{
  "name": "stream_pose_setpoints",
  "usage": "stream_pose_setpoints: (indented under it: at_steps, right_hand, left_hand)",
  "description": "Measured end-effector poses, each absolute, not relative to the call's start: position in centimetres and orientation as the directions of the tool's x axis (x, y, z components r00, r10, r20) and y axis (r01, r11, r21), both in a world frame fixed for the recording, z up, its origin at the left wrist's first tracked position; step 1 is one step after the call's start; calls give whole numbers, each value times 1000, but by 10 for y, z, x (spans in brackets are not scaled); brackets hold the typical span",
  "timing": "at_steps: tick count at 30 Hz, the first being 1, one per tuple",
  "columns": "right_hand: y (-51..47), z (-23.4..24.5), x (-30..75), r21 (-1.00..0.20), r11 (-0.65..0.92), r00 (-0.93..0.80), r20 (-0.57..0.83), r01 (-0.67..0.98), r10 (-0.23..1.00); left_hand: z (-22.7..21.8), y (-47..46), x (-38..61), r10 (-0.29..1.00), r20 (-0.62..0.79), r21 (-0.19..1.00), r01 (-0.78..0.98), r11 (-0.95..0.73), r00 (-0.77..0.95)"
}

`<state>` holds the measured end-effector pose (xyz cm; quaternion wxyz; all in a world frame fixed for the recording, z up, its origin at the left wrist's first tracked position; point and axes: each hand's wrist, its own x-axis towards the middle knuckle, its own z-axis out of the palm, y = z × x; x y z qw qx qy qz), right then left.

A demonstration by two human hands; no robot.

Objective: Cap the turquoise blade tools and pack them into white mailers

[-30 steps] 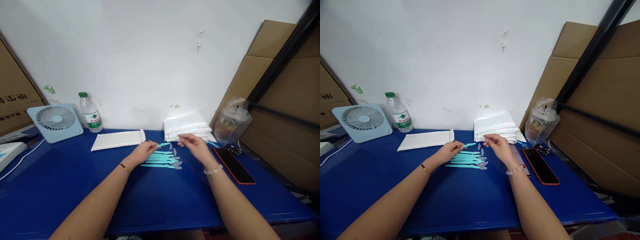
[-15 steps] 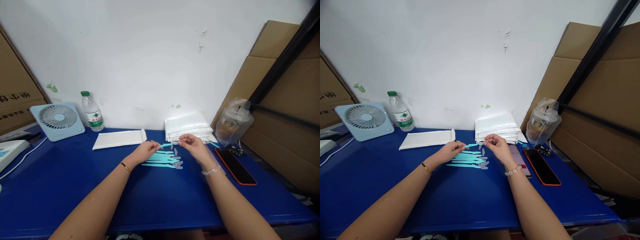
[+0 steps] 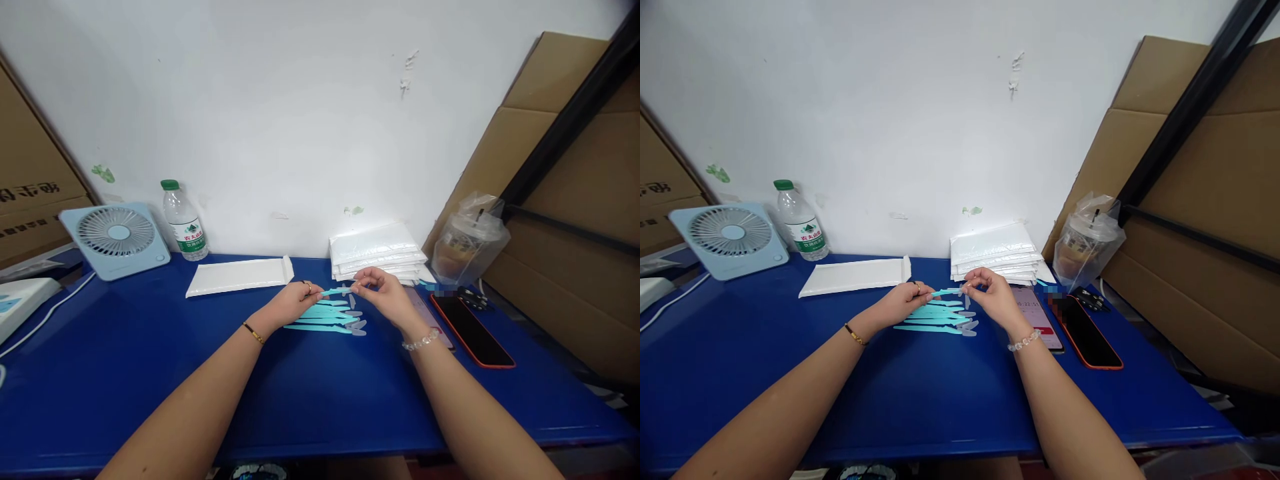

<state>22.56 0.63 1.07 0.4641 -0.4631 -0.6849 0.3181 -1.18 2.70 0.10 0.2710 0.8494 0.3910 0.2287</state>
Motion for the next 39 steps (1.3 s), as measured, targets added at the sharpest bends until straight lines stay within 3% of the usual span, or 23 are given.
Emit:
stream_pose_setpoints:
  at_steps: [5, 9, 12, 15, 20, 29, 35, 39]
  right_hand:
    - [8, 4, 222, -794, 418, -180, 378, 441, 908]
    - [19, -4, 235, -513, 491, -297, 415, 704, 860]
    - [24, -9, 242, -336, 507, -420, 302, 794, 856]
    - [26, -11, 246, -300, 486, -425, 246, 821, 871]
    - [26, -10, 249, -400, 434, -374, 224, 807, 900]
    - [25, -8, 247, -842, 268, -204, 191, 469, 960]
    - [24, -3, 248, -903, 267, -184, 216, 336, 959]
    - [24, -3, 247, -905, 251, -160, 207, 342, 965]
  left_hand:
    - [-3, 29, -8, 803, 233, 487, 649, -584, 548]
    - [-10, 34, -10, 852, 253, 299, 801, -519, 458]
    - [-12, 36, -14, 856, 263, 270, 818, -508, 445]
    - [-8, 34, -16, 838, 263, 289, 789, -542, 479]
    - [-5, 31, -15, 815, 149, 279, 767, -578, 560]
    - [-8, 30, -11, 846, 75, 440, 744, -502, 527]
    - [-10, 31, -16, 890, 69, 610, 686, -395, 451]
    - [-12, 32, -17, 883, 81, 647, 649, -400, 463]
